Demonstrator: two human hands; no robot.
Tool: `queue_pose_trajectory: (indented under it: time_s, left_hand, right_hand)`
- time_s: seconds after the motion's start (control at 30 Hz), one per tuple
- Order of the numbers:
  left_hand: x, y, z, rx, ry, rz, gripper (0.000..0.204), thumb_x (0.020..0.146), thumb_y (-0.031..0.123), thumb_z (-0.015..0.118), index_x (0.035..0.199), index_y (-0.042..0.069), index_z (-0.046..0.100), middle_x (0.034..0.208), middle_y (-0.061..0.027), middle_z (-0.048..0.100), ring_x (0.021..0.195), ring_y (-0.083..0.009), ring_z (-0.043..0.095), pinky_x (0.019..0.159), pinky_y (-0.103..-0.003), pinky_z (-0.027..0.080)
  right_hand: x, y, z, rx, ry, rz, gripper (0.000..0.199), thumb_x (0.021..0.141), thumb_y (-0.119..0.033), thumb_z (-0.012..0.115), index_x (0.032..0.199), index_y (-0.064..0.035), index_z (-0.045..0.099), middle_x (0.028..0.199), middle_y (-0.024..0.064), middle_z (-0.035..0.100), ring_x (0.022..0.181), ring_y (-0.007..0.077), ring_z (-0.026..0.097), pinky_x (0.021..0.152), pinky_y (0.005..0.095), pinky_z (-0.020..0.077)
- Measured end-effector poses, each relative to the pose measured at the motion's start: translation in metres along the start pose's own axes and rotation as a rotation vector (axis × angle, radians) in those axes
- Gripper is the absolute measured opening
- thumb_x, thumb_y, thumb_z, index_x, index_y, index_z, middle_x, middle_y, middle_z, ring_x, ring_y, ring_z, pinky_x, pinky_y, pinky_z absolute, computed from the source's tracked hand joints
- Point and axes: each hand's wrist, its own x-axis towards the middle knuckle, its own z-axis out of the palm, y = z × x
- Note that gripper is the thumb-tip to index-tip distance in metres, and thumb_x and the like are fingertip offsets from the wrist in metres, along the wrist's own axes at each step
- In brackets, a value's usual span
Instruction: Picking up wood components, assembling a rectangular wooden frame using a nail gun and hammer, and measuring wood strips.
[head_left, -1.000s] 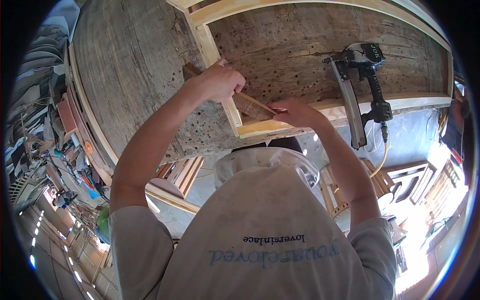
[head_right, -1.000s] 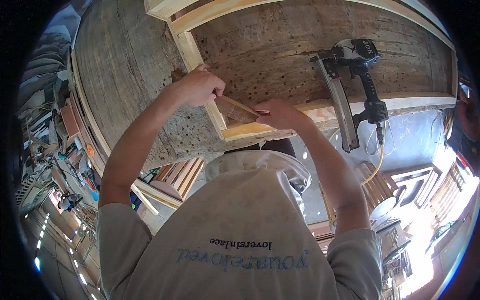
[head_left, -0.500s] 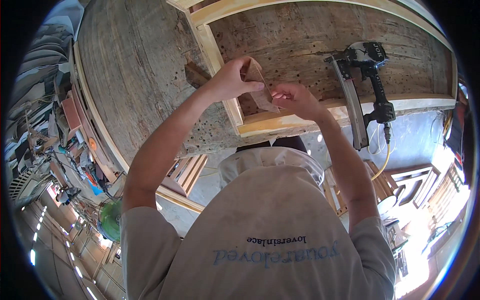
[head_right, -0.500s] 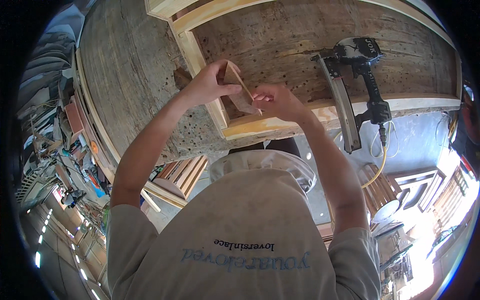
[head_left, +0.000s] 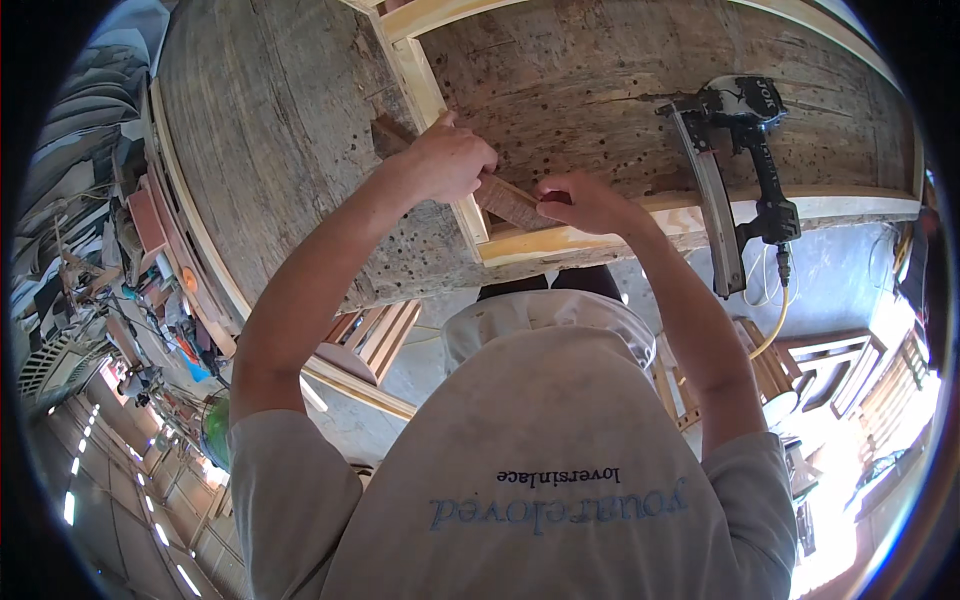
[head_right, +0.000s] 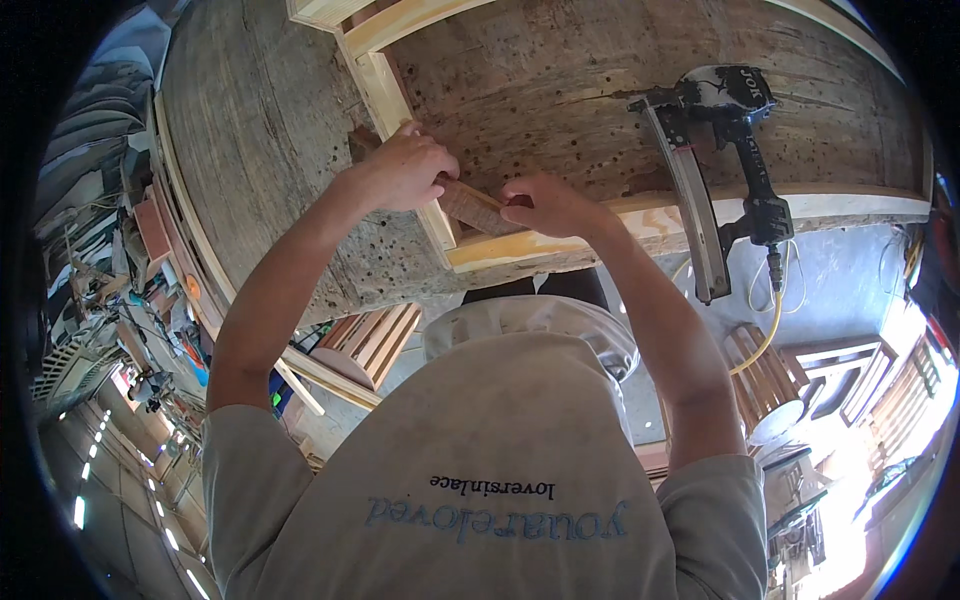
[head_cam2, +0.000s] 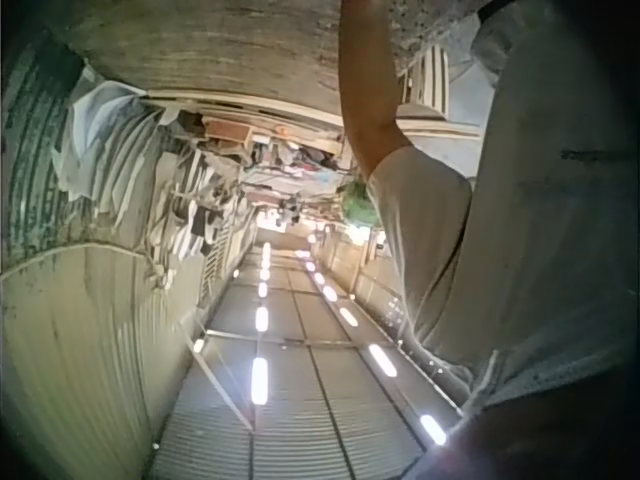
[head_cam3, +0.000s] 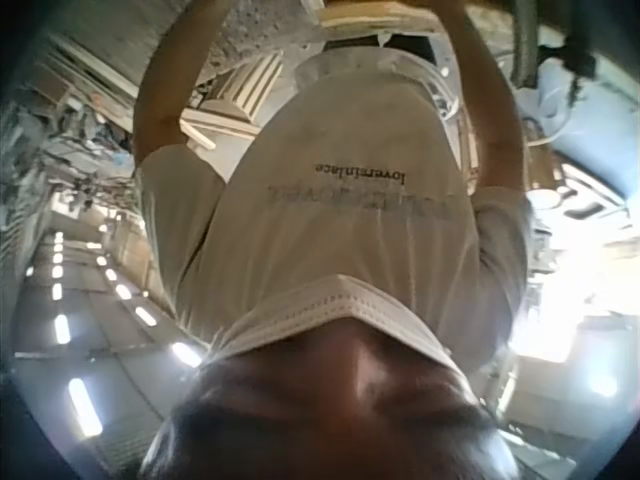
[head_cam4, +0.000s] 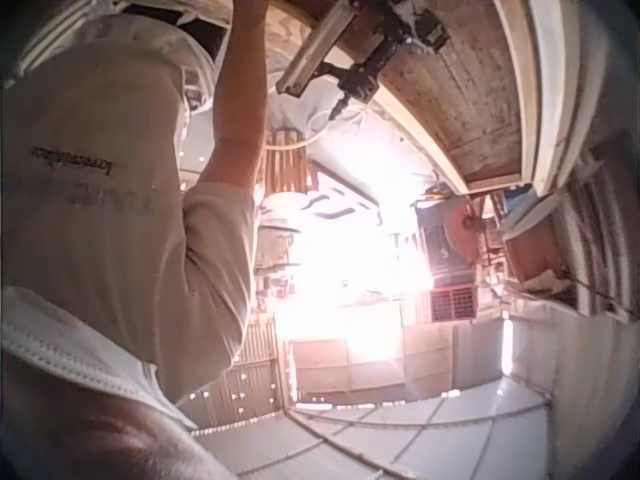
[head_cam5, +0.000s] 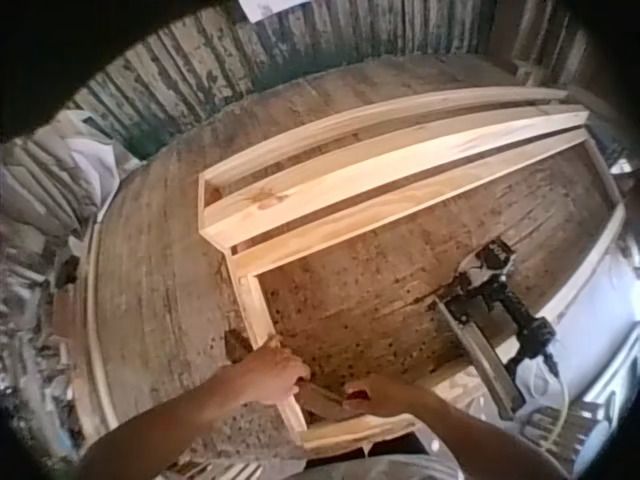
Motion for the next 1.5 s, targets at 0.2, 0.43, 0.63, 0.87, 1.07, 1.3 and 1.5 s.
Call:
queue_pose_trajectory:
  time_s: [0.2, 0.43, 0.63, 0.87, 1.07, 1.3, 1.5]
  left_hand:
    - [0.002, -0.002, -0.006, -0.09, -0.087, -0.009, 0.021, 0.078, 0.007, 0.062, 0.098, 0.01, 0.069, 0.092, -0.0078, 0.069, 0.095, -0.0241, 0.062, 0.105, -0.044, 0.03]
    - [0.002, -0.012, -0.006, -0.16, -0.057, 0.045, 0.019, 0.078, 0.005, 0.061, 0.095, 0.011, 0.07, 0.091, -0.0062, 0.069, 0.094, -0.0225, 0.063, 0.106, -0.043, 0.03]
    - [0.002, -0.012, -0.009, -0.148, -0.076, 0.06, 0.02, 0.079, 0.005, 0.06, 0.095, 0.011, 0.07, 0.092, -0.006, 0.07, 0.095, -0.0237, 0.063, 0.113, -0.047, 0.024]
    - [0.003, -0.007, -0.011, -0.09, -0.115, 0.028, 0.021, 0.078, 0.009, 0.062, 0.097, 0.01, 0.07, 0.093, -0.0092, 0.069, 0.096, -0.0258, 0.062, 0.113, -0.05, 0.022]
    - [0.004, 0.046, 0.007, 0.058, 0.393, 0.244, 0.03, 0.074, 0.02, 0.071, 0.098, 0.004, 0.064, 0.084, -0.0118, 0.061, 0.084, -0.0274, 0.062, 0.095, -0.044, 0.04]
    - [0.003, 0.023, -0.02, -0.739, 0.263, -0.052, 0.031, 0.078, 0.02, 0.073, 0.101, 0.004, 0.061, 0.086, -0.0088, 0.06, 0.078, -0.0202, 0.058, 0.07, -0.03, 0.048]
    - [-0.002, -0.006, -0.017, -0.206, 0.299, 0.039, 0.024, 0.08, 0.009, 0.066, 0.104, 0.008, 0.064, 0.096, -0.009, 0.064, 0.097, -0.0233, 0.061, 0.095, -0.044, 0.045]
  right_hand:
    - [-0.007, 0.005, 0.003, 0.033, 0.008, -0.015, 0.029, 0.081, -0.019, 0.066, 0.105, -0.002, 0.062, 0.09, 0.012, 0.068, 0.08, 0.0205, 0.062, 0.073, 0.0337, 0.0481]
    - [-0.017, 0.001, -0.01, -0.115, -0.06, -0.027, 0.039, 0.076, -0.014, 0.067, 0.113, -0.0029, 0.064, 0.093, 0.0146, 0.069, 0.082, 0.0228, 0.065, 0.076, 0.0344, 0.049]
    - [-0.018, 0.008, -0.008, -0.06, -0.037, -0.068, 0.037, 0.077, -0.015, 0.066, 0.113, -0.0049, 0.064, 0.09, 0.016, 0.068, 0.079, 0.0251, 0.064, 0.075, 0.0342, 0.0489]
    - [-0.021, 0.002, -0.007, -0.139, -0.039, -0.051, 0.035, 0.08, -0.017, 0.066, 0.113, -0.0052, 0.064, 0.092, 0.0154, 0.068, 0.082, 0.0225, 0.064, 0.074, 0.0341, 0.0482]
    - [-0.017, 0.006, -0.012, 0.34, -0.014, -0.021, 0.028, 0.087, -0.021, 0.063, 0.108, -0.002, 0.065, 0.087, 0.0085, 0.067, 0.083, 0.0146, 0.062, 0.076, 0.0316, 0.0494]
    - [-0.017, -0.011, -0.011, 0.331, 0.312, -0.299, 0.026, 0.088, -0.015, 0.063, 0.108, 0.0019, 0.063, 0.09, 0.0057, 0.066, 0.08, 0.0131, 0.061, 0.077, 0.0288, 0.0503]
    - [-0.012, -0.004, -0.005, 0.141, 0.111, 0.026, 0.029, 0.084, -0.013, 0.066, 0.111, -0.0016, 0.062, 0.088, 0.0097, 0.067, 0.082, 0.0158, 0.063, 0.074, 0.0302, 0.0502]
